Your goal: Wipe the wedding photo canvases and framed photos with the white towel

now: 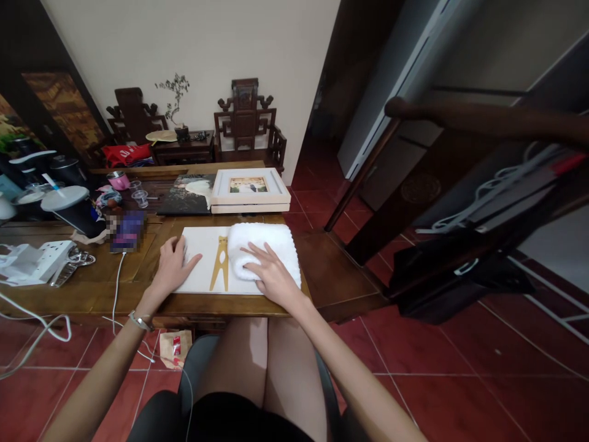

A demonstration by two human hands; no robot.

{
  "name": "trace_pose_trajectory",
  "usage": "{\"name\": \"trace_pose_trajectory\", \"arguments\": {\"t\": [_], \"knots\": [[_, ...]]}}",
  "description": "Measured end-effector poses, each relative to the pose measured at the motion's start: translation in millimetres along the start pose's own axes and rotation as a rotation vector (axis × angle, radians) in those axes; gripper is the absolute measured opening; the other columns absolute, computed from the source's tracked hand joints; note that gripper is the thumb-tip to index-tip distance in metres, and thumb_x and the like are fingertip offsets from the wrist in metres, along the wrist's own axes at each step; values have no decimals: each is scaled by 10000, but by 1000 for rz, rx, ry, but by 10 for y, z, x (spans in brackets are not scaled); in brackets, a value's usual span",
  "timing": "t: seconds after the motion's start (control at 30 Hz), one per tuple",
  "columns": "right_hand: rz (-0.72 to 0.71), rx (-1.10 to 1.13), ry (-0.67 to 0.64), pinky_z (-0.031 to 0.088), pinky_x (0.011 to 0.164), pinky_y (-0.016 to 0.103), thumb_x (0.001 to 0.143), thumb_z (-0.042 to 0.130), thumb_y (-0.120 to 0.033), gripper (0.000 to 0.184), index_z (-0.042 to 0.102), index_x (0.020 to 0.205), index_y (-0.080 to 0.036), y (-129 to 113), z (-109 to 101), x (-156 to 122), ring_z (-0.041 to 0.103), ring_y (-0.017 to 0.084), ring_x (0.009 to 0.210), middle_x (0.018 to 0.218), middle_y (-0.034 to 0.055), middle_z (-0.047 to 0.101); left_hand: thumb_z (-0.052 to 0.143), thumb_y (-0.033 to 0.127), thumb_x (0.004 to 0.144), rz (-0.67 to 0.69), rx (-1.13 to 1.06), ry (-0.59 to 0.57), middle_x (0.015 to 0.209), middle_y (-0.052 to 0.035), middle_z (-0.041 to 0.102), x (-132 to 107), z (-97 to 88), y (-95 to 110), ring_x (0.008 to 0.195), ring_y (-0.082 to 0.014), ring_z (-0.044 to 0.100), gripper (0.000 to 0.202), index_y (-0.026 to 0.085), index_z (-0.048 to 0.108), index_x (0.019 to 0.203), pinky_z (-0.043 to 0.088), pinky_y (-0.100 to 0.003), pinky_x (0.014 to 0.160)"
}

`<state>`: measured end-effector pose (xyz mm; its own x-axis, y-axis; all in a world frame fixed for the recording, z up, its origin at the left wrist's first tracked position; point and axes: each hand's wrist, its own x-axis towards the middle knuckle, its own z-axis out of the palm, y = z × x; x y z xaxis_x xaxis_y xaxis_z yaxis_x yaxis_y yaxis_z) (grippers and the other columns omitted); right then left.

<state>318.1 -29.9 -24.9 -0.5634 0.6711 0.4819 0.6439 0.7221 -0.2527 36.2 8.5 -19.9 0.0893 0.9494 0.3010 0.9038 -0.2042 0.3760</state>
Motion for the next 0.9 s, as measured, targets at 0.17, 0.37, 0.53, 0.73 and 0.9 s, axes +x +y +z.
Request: {"name": "trace_pose_trajectory", "arguments": {"t": [0.17, 0.37, 0.53, 0.73, 0.9], "knots": [[-4, 9, -16, 275, 1118, 588, 554, 408, 52, 482, 656, 911, -157, 27, -5, 15, 324, 273, 1383, 1371, 152, 531, 406, 442, 930, 164, -27, -141, 1501, -210, 336, -14, 34, -87, 1420, -336, 232, 527, 123, 460, 1345, 266, -534, 1102], [-9, 54, 30, 265, 1118, 595, 520, 411, 30, 492, 666, 885, -179, 81, 50, 8, 348, 271, 1375, 1365, 127, 542, 417, 433, 923, 118, -46, -95, 1491, -163, 388, -21, 69, -129, 1418, -294, 271, 520, 135, 483, 1343, 277, -501, 1122], [-28, 46, 76, 288, 1114, 572, 533, 410, 33, 474, 653, 883, -175, 103, 97, 3, 380, 270, 1357, 1343, 138, 562, 475, 458, 882, 124, -211, -88, 1496, -147, 386, -72, 66, -227, 1431, -275, 258, 535, 144, 530, 1312, 255, -458, 1151], [-34, 68, 94, 293, 1106, 576, 536, 415, 19, 463, 654, 881, -178, 120, 105, -4, 398, 274, 1347, 1330, 141, 574, 542, 411, 851, 184, -217, -55, 1370, -136, 505, -26, 16, -238, 1322, -274, 425, 440, 168, 597, 1214, 324, -447, 1116], [-35, 75, 96, 283, 1118, 554, 533, 420, 11, 493, 658, 918, -183, 151, 106, -11, 400, 258, 1347, 1342, 122, 567, 501, 375, 882, 176, -131, -42, 1351, -128, 518, 56, 23, -183, 1301, -292, 437, 405, 181, 581, 1229, 343, -515, 1077]]}}
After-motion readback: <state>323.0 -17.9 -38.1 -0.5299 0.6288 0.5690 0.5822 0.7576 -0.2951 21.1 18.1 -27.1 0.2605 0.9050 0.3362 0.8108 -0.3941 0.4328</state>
